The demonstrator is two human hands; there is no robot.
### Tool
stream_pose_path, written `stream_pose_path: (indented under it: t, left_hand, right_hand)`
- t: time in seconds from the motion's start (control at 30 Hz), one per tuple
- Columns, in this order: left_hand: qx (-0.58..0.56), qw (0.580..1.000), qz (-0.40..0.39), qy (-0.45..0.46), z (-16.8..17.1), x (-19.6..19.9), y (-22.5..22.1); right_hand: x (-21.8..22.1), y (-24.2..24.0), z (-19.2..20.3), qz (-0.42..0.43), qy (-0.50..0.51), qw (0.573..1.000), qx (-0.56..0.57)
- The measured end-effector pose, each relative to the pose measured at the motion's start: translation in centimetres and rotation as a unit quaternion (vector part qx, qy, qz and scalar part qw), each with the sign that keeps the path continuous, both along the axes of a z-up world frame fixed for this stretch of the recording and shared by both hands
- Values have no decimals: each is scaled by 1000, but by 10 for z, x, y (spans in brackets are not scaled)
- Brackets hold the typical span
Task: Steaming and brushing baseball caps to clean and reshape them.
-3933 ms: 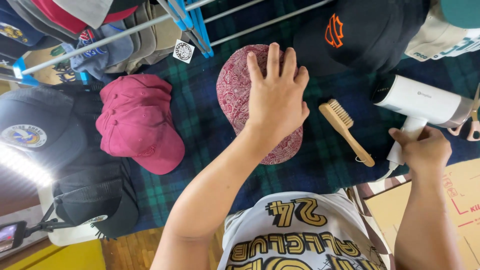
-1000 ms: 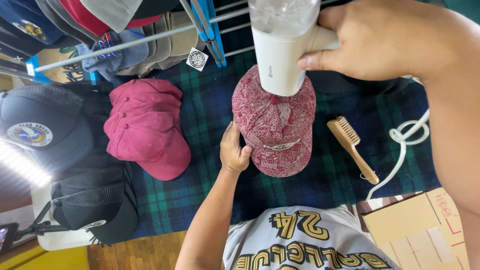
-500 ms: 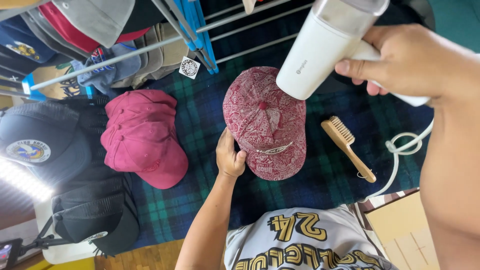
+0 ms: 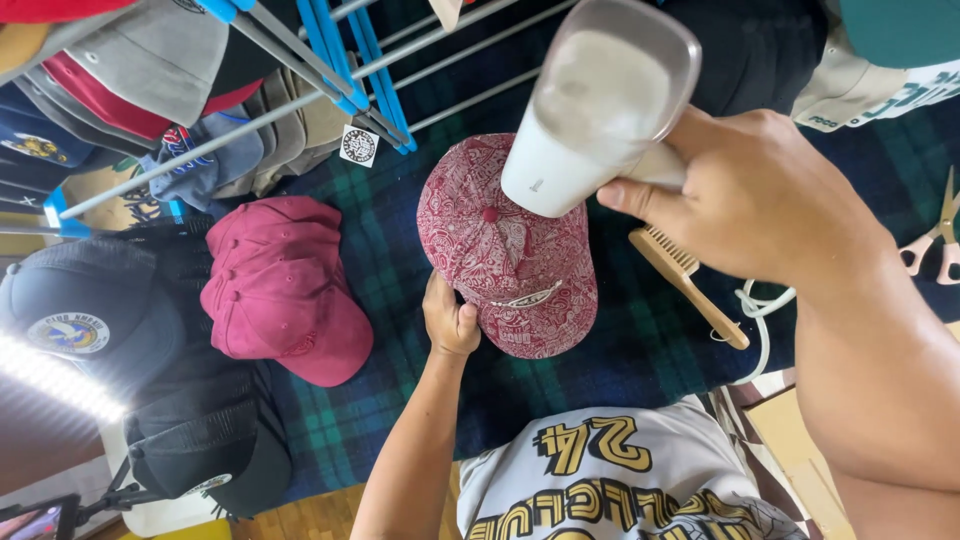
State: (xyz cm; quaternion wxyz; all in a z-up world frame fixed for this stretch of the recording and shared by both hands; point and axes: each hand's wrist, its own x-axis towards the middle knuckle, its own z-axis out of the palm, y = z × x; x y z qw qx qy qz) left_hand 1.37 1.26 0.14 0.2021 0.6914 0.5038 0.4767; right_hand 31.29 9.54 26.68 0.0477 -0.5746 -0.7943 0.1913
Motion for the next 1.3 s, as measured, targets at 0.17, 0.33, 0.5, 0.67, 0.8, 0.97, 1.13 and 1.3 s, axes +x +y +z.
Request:
stream_pose_path:
  t: [0.17, 0.33, 0.5, 0.67, 0.8, 0.97, 1.13, 1.3]
  left_hand:
    - [-13, 1000, 15, 6, -9, -2, -1]
    - [-6, 1000, 4, 8, -6, -1, -1]
    - [-2, 1000, 10, 16, -17, -4, 1]
    - [40, 997, 4, 63, -14, -5, 6]
    - [51, 996, 6, 78, -7, -3, 6]
    - [46, 996, 12, 73, -15, -5, 5]
    - [45, 996, 15, 74, -1, 0, 8]
    - [37, 998, 14, 58, -11, -5, 7]
  right_hand:
    - [21, 1, -20, -210, 140, 950, -181]
    - [48, -13, -85, -293, 330, 872, -212]
    - [56, -40, -180, -278, 543, 757, -233]
    - [34, -68, -193, -320, 627, 694, -148]
    - [35, -82, -212, -321, 645, 677, -149]
    - [41, -73, -220, -308, 644, 686, -142]
    - [49, -34, -214, -314, 634, 688, -162]
    - [53, 3, -198, -303, 615, 702, -191]
